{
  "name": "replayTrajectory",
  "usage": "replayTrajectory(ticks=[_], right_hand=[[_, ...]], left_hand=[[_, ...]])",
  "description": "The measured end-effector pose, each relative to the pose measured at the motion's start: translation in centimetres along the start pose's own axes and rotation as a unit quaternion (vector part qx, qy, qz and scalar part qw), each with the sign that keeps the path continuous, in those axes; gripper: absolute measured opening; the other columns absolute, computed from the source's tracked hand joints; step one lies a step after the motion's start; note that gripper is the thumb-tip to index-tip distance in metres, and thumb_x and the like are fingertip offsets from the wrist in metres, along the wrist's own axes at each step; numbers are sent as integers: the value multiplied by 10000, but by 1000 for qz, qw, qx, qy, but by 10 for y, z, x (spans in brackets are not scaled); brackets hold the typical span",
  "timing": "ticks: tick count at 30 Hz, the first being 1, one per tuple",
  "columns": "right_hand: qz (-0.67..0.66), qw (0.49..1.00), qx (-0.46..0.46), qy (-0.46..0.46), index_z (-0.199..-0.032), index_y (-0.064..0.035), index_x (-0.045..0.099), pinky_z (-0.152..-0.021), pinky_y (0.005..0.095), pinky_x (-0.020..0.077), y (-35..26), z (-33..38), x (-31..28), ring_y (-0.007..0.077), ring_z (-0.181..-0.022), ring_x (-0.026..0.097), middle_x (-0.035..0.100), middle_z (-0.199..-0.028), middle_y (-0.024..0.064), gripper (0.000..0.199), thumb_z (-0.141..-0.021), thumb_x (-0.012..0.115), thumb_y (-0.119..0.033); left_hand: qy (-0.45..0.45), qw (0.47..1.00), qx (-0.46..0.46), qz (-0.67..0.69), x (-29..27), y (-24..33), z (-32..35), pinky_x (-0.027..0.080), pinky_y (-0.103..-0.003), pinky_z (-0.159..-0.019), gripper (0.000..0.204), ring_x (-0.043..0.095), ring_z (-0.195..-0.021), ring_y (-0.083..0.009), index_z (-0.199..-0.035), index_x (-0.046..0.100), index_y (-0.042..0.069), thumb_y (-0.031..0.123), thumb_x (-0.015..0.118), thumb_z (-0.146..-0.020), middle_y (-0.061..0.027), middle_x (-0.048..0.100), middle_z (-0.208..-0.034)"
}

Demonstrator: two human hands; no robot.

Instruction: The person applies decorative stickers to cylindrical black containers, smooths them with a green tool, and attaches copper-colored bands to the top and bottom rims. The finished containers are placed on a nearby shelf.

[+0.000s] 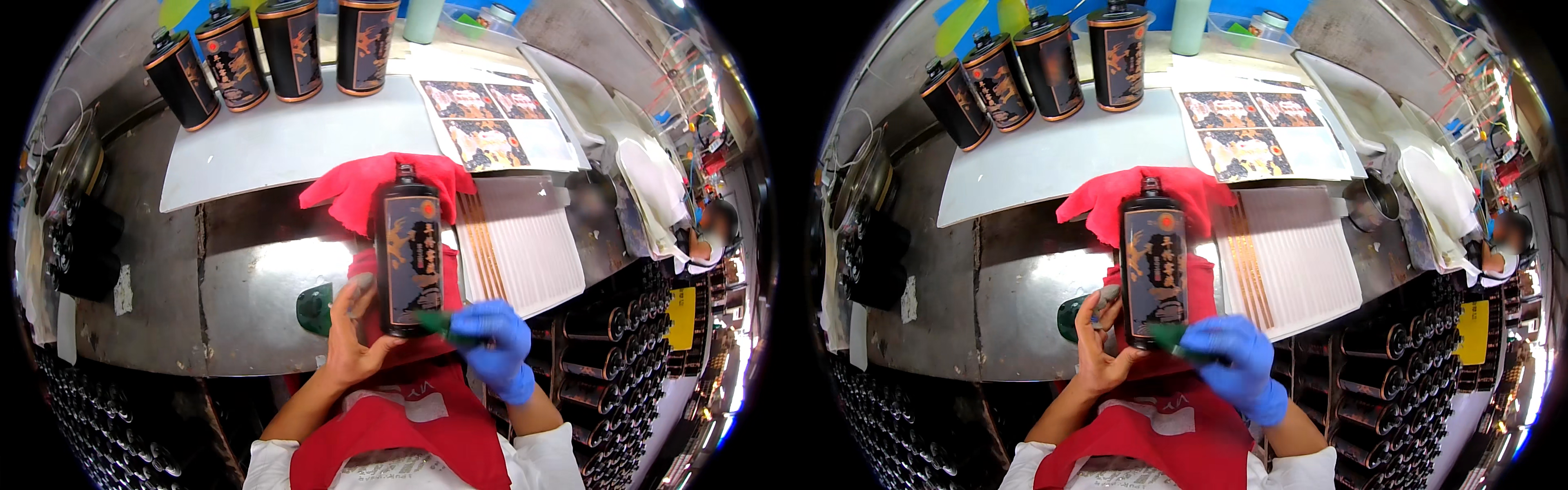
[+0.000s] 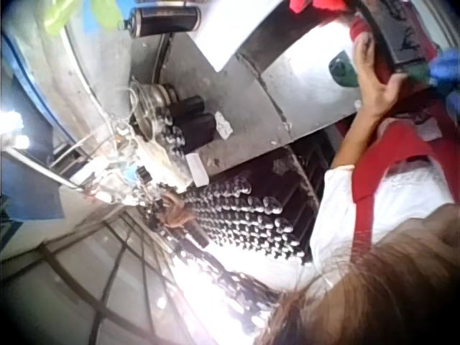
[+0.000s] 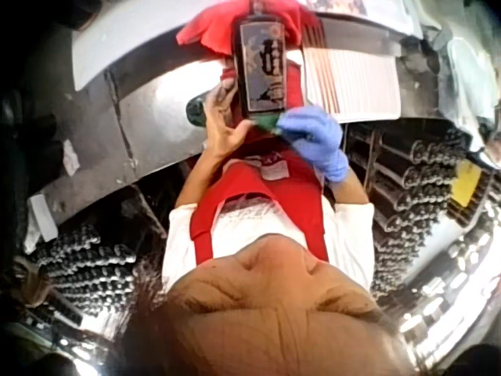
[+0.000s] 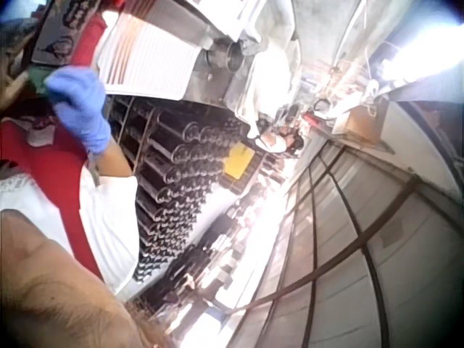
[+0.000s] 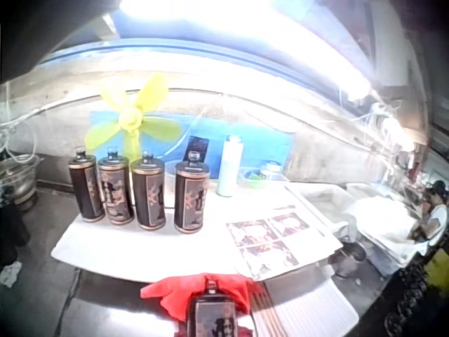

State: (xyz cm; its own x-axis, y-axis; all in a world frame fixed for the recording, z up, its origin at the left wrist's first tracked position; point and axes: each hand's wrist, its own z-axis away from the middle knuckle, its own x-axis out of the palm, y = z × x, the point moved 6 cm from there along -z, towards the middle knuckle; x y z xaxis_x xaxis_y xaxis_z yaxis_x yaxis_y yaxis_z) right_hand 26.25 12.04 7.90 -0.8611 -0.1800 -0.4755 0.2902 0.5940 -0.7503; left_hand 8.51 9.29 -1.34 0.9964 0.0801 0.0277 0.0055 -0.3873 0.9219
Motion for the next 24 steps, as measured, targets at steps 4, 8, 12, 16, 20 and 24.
replayTrajectory(ticks=[4,8,12,16,20,24], right_hand=[[-93,990,69,-76,-922,-38,636,-727,297,499,-8,25,-2,224,-836,623,638,-917,116,309,-642,686,83],[-233,907,318,148,-1029,-27,522,-826,262,449,47,44,-41,128,-873,563,577,-929,46,268,-779,607,18],[-353,789,426,267,-899,-65,497,-641,257,441,118,92,-73,122,-700,518,519,-774,35,136,-906,519,-199],[-203,796,537,193,-713,-47,586,-521,215,371,160,118,-106,77,-574,477,560,-708,27,270,-840,629,-281],[72,915,393,63,-917,-65,654,-626,263,453,177,30,-123,154,-660,573,625,-808,57,252,-752,701,-250],[177,938,294,-45,-1053,-88,616,-756,336,478,234,-50,-123,243,-857,614,628,-973,117,455,-685,737,-326]], left_hand=[[-78,991,-110,16,1,-18,7,290,-403,-1042,1017,341,-1282,-323,-1419,-19,36,-6,700,-702,-213,248,-1393],[-64,991,-118,-3,2,4,-10,303,-405,-1029,1159,362,-1260,-326,-1405,-17,-14,121,822,-616,-225,281,-1372],[-49,994,-60,-75,15,11,-26,301,-399,-1027,1291,406,-1218,-300,-1417,4,16,119,889,-483,-194,345,-1349],[-45,992,-60,-106,20,9,-31,335,-385,-1007,1189,414,-1211,-283,-1388,182,-31,176,905,-466,-190,364,-1338],[-32,944,34,-326,25,32,-34,381,-356,-963,1164,497,-1136,-293,-1329,293,-96,305,915,-431,-212,460,-1274],[-24,947,-12,-320,28,22,-30,404,-369,-945,1281,499,-1128,-292,-1385,158,-58,340,913,-430,-206,431,-1288]])
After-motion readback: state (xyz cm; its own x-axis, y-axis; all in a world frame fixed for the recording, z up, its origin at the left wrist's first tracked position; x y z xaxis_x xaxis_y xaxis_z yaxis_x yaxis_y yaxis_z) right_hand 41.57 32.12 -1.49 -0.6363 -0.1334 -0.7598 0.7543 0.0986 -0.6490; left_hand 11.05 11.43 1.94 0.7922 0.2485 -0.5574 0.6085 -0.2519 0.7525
